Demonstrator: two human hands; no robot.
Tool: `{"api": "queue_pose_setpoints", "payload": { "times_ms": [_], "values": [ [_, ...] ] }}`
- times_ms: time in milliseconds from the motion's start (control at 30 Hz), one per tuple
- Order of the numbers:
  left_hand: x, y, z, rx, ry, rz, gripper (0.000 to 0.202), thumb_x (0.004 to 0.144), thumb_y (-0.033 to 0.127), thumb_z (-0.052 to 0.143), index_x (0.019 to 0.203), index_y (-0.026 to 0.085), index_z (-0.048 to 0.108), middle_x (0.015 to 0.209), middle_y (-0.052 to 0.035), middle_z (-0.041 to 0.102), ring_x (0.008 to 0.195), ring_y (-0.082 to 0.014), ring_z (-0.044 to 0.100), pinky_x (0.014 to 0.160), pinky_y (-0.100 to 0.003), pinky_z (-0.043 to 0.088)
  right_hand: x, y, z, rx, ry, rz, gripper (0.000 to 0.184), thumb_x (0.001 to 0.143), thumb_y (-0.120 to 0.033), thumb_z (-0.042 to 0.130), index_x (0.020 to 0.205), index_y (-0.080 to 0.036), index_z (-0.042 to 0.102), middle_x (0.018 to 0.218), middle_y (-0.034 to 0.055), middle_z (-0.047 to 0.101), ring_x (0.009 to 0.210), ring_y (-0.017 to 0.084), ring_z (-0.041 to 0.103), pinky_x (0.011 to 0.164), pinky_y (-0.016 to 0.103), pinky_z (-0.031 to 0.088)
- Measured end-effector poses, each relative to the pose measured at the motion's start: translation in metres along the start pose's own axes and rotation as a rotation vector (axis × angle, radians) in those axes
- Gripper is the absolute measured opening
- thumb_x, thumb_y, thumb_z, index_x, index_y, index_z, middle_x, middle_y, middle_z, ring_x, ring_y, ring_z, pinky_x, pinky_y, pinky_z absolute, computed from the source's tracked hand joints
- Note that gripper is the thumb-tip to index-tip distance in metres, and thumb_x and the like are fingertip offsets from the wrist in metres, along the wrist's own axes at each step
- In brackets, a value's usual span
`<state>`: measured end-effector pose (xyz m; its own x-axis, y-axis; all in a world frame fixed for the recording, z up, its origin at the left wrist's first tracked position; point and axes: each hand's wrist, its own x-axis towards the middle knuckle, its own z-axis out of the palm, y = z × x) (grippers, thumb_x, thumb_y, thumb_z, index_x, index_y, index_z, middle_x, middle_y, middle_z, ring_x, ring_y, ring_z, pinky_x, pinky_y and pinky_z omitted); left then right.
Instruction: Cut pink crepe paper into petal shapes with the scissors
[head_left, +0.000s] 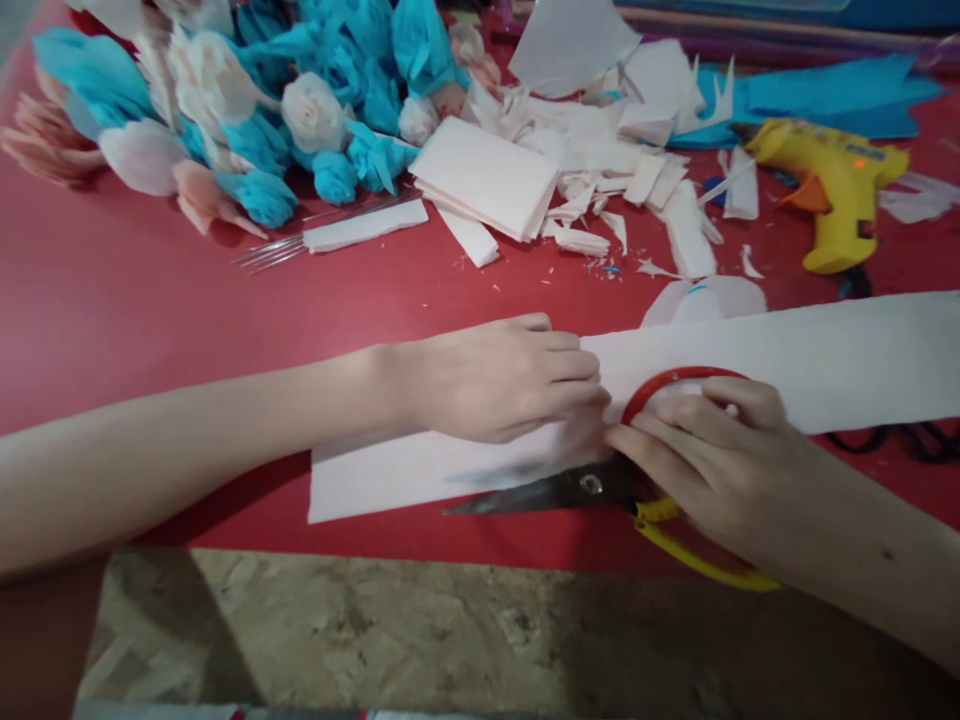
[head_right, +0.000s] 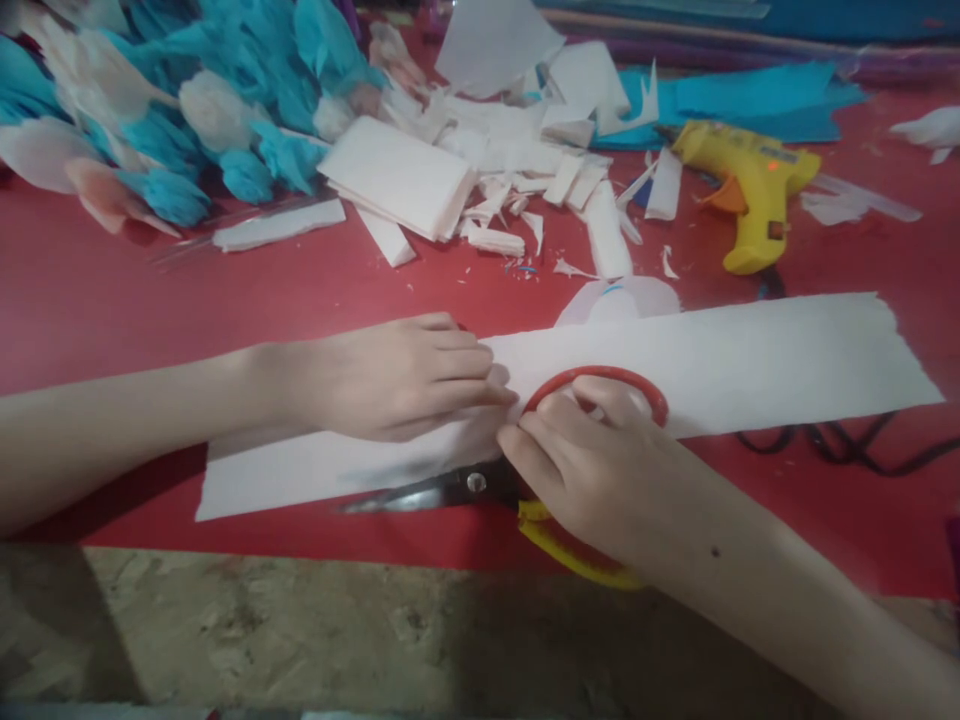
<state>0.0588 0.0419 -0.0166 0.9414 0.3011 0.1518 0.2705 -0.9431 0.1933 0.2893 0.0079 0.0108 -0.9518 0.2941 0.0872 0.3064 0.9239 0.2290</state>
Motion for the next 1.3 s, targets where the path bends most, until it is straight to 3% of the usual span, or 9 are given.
{"api": "queue_pose_setpoints", "payload": {
  "times_ms": [167,400,600,967,1100,1300],
  "values": [
    [0.000,-0.001,0.000,0.010,-0.004,0.010,0.034,0.091,0.018,0.031,0.118,0.013,0.051,0.108,-0.0103,0.060,0.096,-0.0212,0.055,0.072,-0.033,0.038,-0.002,0.000,-0.003,0.051,0.023,-0.027,0.024,0.085,-0.004,0.036,0.084,-0.014,0.059,0.067,0.0029,0.058,0.064,0.016,0.046,0.070,0.033,0.033],
    [0.000,0.000,0.000,0.013,-0.013,0.000,0.032,0.090,0.019,0.037,0.118,0.015,0.050,0.110,-0.0096,0.061,0.098,-0.0208,0.055,0.075,-0.033,0.038,-0.004,-0.012,-0.006,-0.071,-0.042,0.042,0.023,0.082,-0.006,0.041,0.095,-0.010,0.060,0.079,0.0070,0.062,0.075,0.021,0.051,0.074,0.038,0.034],
    [0.000,0.000,0.000,0.011,0.016,0.006,0.030,0.090,0.020,0.038,0.117,0.014,0.051,0.106,-0.0097,0.062,0.095,-0.0207,0.056,0.072,-0.032,0.038,0.005,-0.017,-0.003,-0.080,0.003,0.063,0.023,0.084,-0.008,0.040,0.093,-0.010,0.060,0.073,0.0062,0.061,0.070,0.020,0.050,0.071,0.037,0.035],
    [0.000,0.003,-0.004,-0.016,0.026,-0.050,0.028,0.094,0.029,0.034,0.105,0.011,0.052,0.096,-0.0093,0.063,0.082,-0.0198,0.055,0.069,-0.032,0.039,0.016,-0.018,-0.002,-0.040,0.012,0.023,0.024,0.083,-0.006,0.039,0.094,-0.009,0.060,0.075,0.0069,0.062,0.070,0.020,0.050,0.071,0.037,0.034],
    [0.000,0.003,-0.004,-0.102,0.075,-0.076,0.020,0.094,0.026,0.037,0.097,0.011,0.050,0.093,-0.0091,0.063,0.079,-0.0176,0.054,0.069,-0.031,0.040,0.017,-0.017,-0.001,-0.039,0.032,0.015,0.023,0.083,-0.007,0.039,0.092,-0.009,0.061,0.072,0.0073,0.061,0.068,0.020,0.049,0.069,0.036,0.034],
    [0.000,0.004,-0.005,-0.121,0.045,-0.079,0.014,0.093,0.021,0.035,0.093,0.014,0.048,0.096,-0.0091,0.063,0.081,-0.0177,0.053,0.071,-0.031,0.039,0.017,-0.014,0.000,0.003,0.055,-0.043,0.025,0.082,-0.004,0.038,0.087,-0.011,0.061,0.067,0.0049,0.056,0.066,0.019,0.046,0.070,0.035,0.033]
  ]
}}
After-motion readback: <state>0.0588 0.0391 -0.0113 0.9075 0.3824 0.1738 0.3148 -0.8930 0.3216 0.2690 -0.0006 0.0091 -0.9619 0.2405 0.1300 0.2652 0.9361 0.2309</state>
